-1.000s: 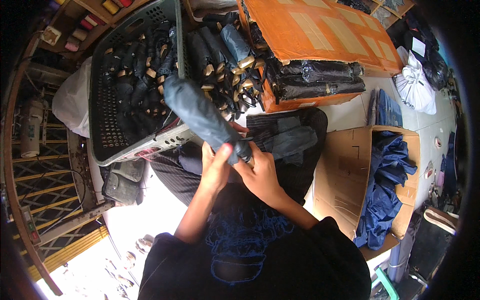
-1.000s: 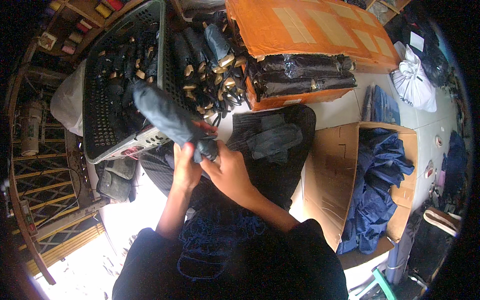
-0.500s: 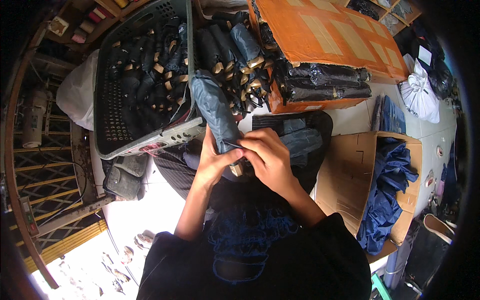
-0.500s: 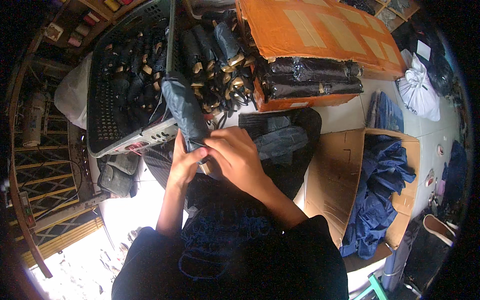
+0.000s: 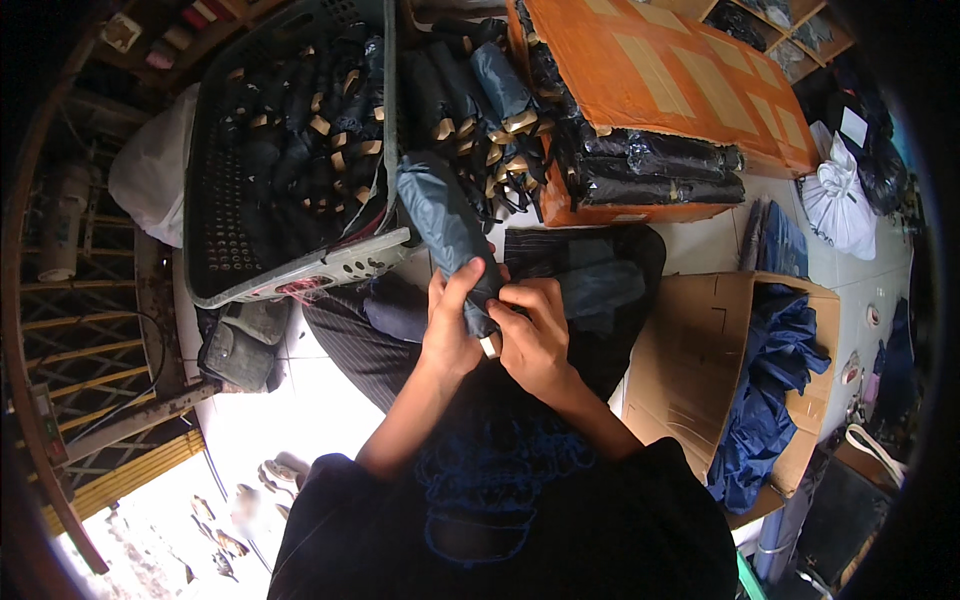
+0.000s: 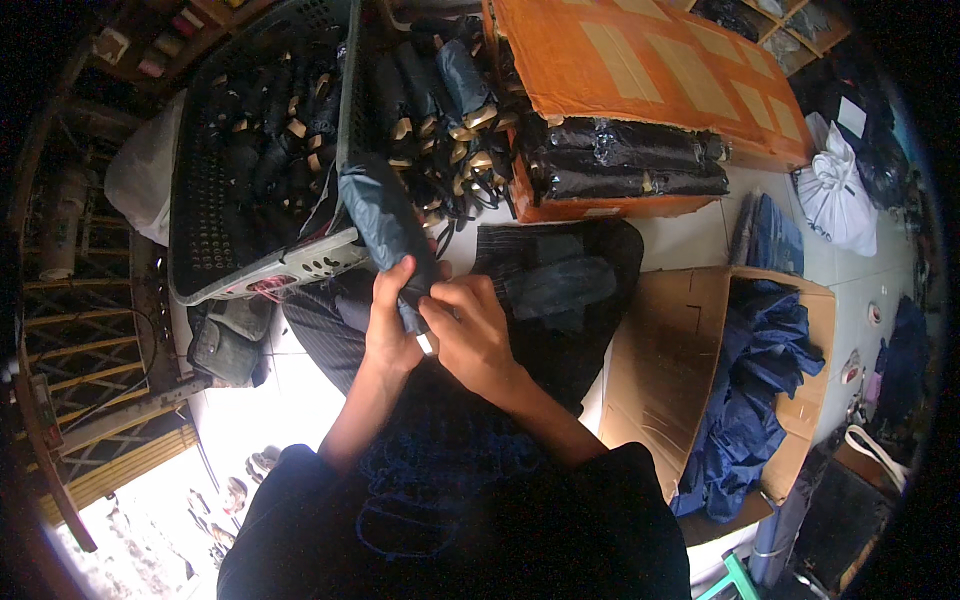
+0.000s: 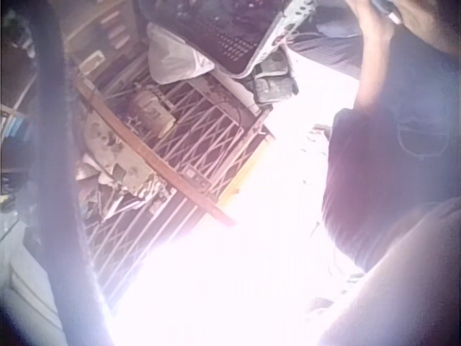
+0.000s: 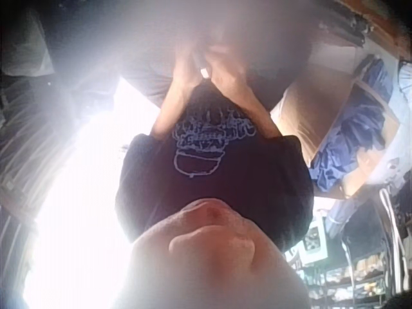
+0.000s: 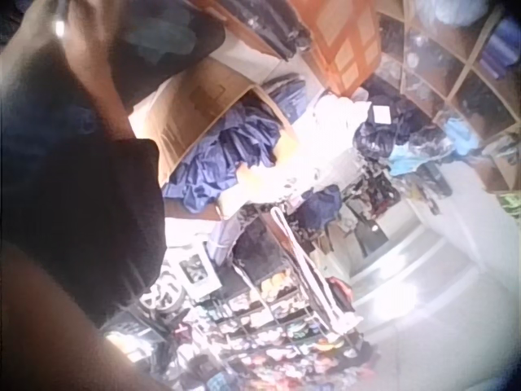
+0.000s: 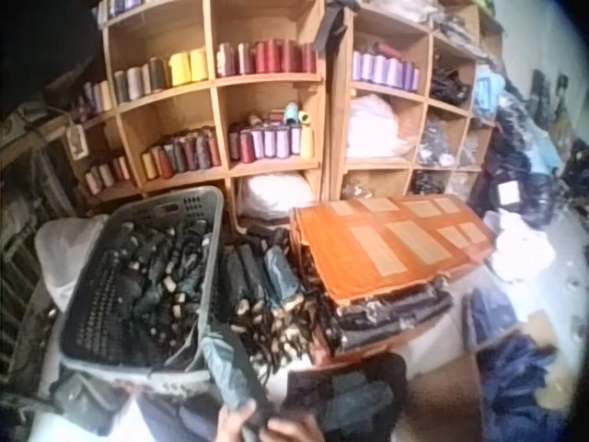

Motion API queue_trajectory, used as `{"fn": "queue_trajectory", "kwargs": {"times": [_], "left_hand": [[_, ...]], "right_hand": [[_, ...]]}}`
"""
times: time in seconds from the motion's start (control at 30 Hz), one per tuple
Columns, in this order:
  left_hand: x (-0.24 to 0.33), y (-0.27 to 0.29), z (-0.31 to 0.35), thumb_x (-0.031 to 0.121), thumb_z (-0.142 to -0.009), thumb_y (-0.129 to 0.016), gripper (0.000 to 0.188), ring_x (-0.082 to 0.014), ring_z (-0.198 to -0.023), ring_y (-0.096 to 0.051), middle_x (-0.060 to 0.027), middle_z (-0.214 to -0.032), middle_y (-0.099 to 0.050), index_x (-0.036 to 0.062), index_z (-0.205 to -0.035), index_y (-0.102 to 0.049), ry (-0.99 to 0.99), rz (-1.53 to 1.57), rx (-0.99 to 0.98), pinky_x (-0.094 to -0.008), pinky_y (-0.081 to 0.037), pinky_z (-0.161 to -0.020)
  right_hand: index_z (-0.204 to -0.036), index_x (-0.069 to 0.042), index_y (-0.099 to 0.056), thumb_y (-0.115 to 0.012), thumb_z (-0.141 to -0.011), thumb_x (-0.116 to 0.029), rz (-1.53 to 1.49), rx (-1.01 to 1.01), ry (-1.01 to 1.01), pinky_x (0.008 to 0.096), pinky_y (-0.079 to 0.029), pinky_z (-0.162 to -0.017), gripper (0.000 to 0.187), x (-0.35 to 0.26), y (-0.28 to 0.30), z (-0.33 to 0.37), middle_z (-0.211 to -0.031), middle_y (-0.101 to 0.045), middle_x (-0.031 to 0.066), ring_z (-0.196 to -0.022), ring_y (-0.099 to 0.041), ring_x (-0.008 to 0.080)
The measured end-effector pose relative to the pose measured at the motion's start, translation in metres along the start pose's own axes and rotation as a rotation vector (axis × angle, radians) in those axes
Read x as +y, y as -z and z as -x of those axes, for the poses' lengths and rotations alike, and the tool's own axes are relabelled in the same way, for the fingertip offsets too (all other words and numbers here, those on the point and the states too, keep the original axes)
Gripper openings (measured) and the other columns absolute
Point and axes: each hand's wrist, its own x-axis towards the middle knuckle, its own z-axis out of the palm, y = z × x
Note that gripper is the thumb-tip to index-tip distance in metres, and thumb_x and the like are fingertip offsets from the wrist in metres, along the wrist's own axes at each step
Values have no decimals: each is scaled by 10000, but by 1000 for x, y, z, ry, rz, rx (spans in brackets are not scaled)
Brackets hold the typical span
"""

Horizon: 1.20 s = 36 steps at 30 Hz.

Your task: The person sits on the floor and repeatedly folds dark garments, rolls them tightly, and secures them with rubber bands. They place the finished bundles into a nearby cardboard box and continue the process with additional garments from a pile.

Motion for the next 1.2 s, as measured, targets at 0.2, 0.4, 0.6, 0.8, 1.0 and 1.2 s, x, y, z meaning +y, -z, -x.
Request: {"fn": "queue_trajectory", "kwargs": {"times": [0.2, 0.4, 0.6, 0.8, 1.0, 1.2], "left_hand": [[-1, -11, -4, 279, -830, -643, 622, -212, -914, -586, -81, -1030, -563, 35, -1343, -391, 48, 187, -103, -343, -511, -805], [21, -19, -15, 310, -823, -650, 712, -310, -1122, -575, -209, -1264, -534, -10, -1368, -323, -94, 23, -343, -422, -503, -912], [17, -20, -6, 210, -803, -706, 468, -281, -969, -636, -178, -1080, -619, -48, -1139, -507, -31, -214, -337, -367, -530, -828], [10, -19, 5, 151, -824, -689, 271, -149, -839, -622, -83, -1000, -661, -18, -1027, -626, 5, -395, -315, -291, -524, -749], [34, -29, 1, 167, -748, -750, 531, -229, -945, -634, -174, -1105, -628, -64, -1175, -536, -153, -311, -402, -341, -511, -844], [28, -28, 3, 89, -666, -799, 488, -240, -904, -632, -151, -977, -627, -44, -1057, -540, -92, -243, -306, -363, -513, -813]], "right_hand": [[-1081, -19, -538, -685, -760, 36, -183, 17, -166, 350, -465, -725, 357, -1, 6, 9, -927, -583, 98, -855, -541, 237], [-1207, 0, -373, -610, -912, -155, -1074, -207, -976, 266, -478, -531, 408, -14, 14, 13, -808, -558, 88, -656, -597, 169], [-1143, -12, -401, -556, -945, -160, -1060, -153, -991, 231, -419, -422, 292, -20, 14, 7, -783, -563, 93, -537, -567, 147], [-1086, -23, -419, -549, -954, -174, -1123, -211, -983, 221, -357, -420, 239, -17, 14, 14, -664, -533, 65, -499, -515, 119], [-1208, -39, -367, -567, -947, -173, -1132, -238, -905, 213, -351, -445, 356, -13, 15, 8, -703, -505, 40, -510, -481, 90], [-1453, -106, -111, -596, -909, -90, -1296, -287, -954, 206, -331, -458, 729, -12, 8, 13, -810, -457, 23, -527, -442, 73]]}}
